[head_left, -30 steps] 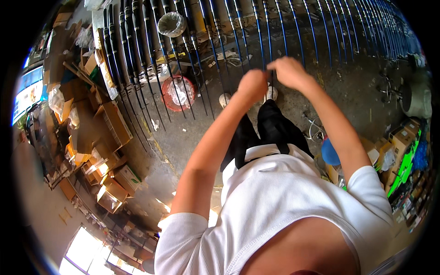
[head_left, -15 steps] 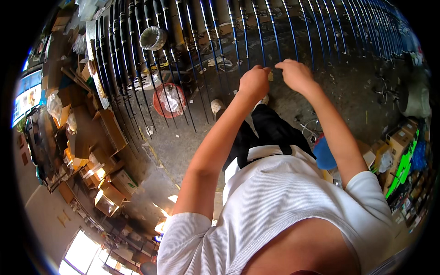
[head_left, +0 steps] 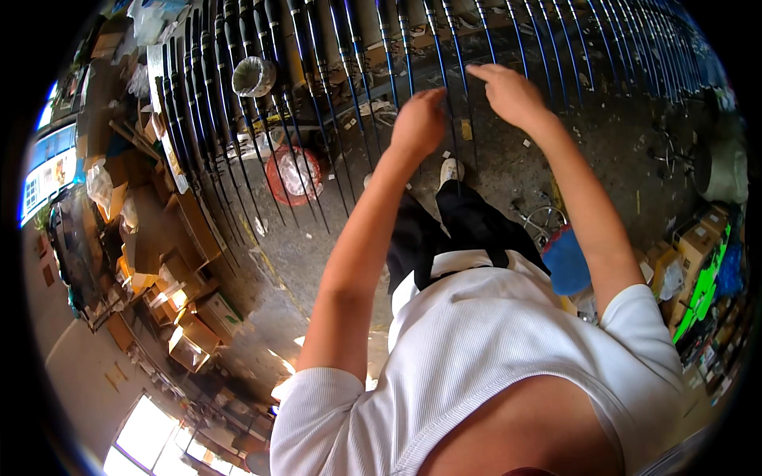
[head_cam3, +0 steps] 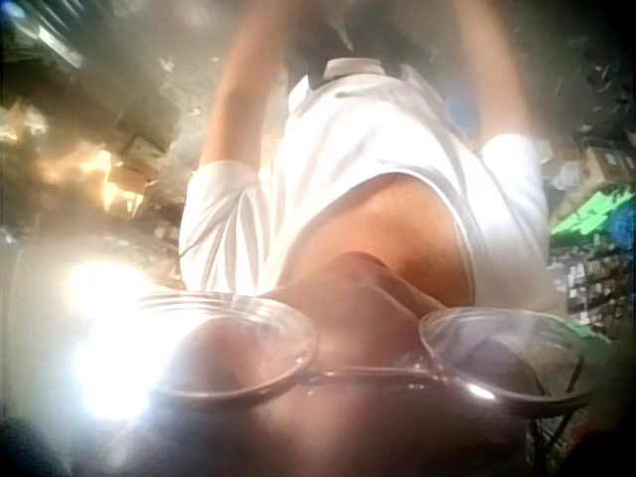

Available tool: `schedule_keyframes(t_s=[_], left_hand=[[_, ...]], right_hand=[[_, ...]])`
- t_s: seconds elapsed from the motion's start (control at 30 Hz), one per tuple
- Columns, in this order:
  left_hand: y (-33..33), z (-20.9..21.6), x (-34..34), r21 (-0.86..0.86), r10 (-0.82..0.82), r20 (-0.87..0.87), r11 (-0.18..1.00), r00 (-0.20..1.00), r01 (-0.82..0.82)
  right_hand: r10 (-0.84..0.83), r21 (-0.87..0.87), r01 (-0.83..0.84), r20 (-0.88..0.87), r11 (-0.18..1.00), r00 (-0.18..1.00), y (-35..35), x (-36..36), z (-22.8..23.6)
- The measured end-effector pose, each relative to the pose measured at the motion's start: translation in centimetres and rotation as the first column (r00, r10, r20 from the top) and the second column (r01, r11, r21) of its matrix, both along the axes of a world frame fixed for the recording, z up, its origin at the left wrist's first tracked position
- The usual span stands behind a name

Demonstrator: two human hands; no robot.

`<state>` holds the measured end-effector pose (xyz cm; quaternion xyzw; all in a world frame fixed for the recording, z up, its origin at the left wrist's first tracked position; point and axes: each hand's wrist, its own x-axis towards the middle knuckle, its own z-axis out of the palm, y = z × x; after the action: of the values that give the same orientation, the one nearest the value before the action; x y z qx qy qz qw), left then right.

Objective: The person wipes the tips of several fishing rods with a white cloth in a workshop. They then walk to a rack, pick up a rod, and continue wiping it before placing it back. The person also retrieves a small item from a plastic bag on a table.

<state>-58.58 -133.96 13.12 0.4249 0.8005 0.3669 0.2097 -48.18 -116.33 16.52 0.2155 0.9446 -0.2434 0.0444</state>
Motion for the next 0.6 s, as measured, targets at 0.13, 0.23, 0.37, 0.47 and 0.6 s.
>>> schedule_keyframes(t_s=[0.13,0.23,0.37,0.47,0.6], left_hand=[[-2.7,1.6,1.1,-0.162,-0.064,-0.019,0.985,0.998,0.060],[-4.3,4.0,4.8,-0.409,-0.230,-0.012,0.889,0.973,0.206],[-5.2,1.1,9.0,-0.478,-0.305,-0.181,0.858,0.935,0.187],[-4.3,-1.0,10.5,-0.358,-0.213,-0.290,0.928,0.933,0.100],[-3.7,-0.6,11.1,-0.349,-0.220,-0.188,0.926,0.957,0.144]], right_hand=[[0.113,-0.037,-0.110,0.084,0.993,0.990,-1.2,3.1,2.3],[0.261,-0.031,-0.261,0.235,0.965,0.936,-4.5,6.5,2.1],[0.334,0.003,-0.337,0.109,0.942,0.936,-7.0,9.0,-1.8],[0.308,0.018,-0.310,0.071,0.951,0.949,-7.3,9.0,-3.1],[0.281,0.011,-0.281,0.004,0.960,0.960,-6.7,9.5,-2.9]])
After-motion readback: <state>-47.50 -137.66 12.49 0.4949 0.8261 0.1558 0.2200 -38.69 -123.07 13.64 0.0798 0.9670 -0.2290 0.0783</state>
